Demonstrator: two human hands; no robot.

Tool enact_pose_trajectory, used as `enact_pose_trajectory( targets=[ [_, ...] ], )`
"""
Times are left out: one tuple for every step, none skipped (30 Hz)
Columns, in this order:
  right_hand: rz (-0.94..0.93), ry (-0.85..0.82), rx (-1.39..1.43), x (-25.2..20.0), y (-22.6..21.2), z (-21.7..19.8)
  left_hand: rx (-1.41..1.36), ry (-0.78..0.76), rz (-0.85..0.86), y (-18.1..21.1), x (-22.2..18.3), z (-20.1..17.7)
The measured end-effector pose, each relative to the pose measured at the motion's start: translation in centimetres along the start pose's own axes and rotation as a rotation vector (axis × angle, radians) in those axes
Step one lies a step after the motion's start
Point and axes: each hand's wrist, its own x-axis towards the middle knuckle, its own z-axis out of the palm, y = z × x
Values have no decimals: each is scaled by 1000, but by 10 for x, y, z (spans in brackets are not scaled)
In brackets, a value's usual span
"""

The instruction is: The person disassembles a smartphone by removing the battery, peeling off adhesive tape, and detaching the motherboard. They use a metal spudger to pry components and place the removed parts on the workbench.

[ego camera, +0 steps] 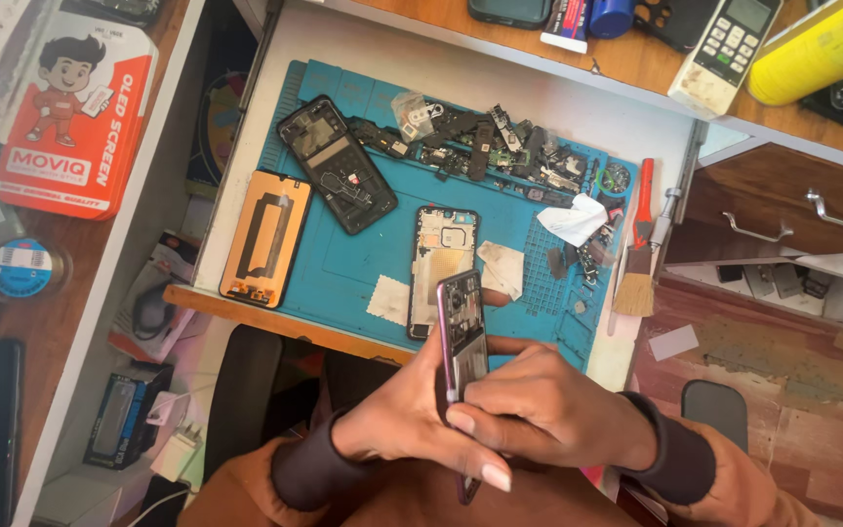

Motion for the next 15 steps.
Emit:
enact_pose_trajectory(
  targets=[
    [-9,6,26,0,-3,-1,78,-34,41,1,1,-1],
    [-18,13,51,1,-6,-2,157,-67,82,2,2,-2],
    [-41,32,11,2,-9,-3,235,-95,122,2,1,-2],
    [-64,51,-30,2,-11,-4,242,-103,125,2,-1,-3],
    [-83,68,-71,2,-13,-4,244,-111,129,1,-2,-4],
    [-116,69,-74,2,-15,-5,248,-118,144,-1,-3,-4],
    [-149,69,-76,1,-17,-8,253,-128,160,-3,-4,-5],
    [-181,69,-78,1,-19,-8,261,-136,188,-5,-4,-5],
    [-184,64,-80,1,-19,-8,280,-145,209,-6,-5,-6],
    [-186,59,-82,1,-20,-8,300,-153,231,-7,-6,-6],
    [-189,54,-86,0,-20,-8,329,-163,249,-7,-6,-6],
    [-186,49,-104,0,-19,-7,321,-184,257,-7,-6,-7],
    [-181,46,-122,-1,-19,-6,311,-207,262,-7,-6,-7],
    [-175,43,-139,-2,-18,-4,263,-241,257,-7,-6,-8],
    [-191,57,-137,-4,-18,-1,196,-269,244,-7,-5,-7]
  ],
)
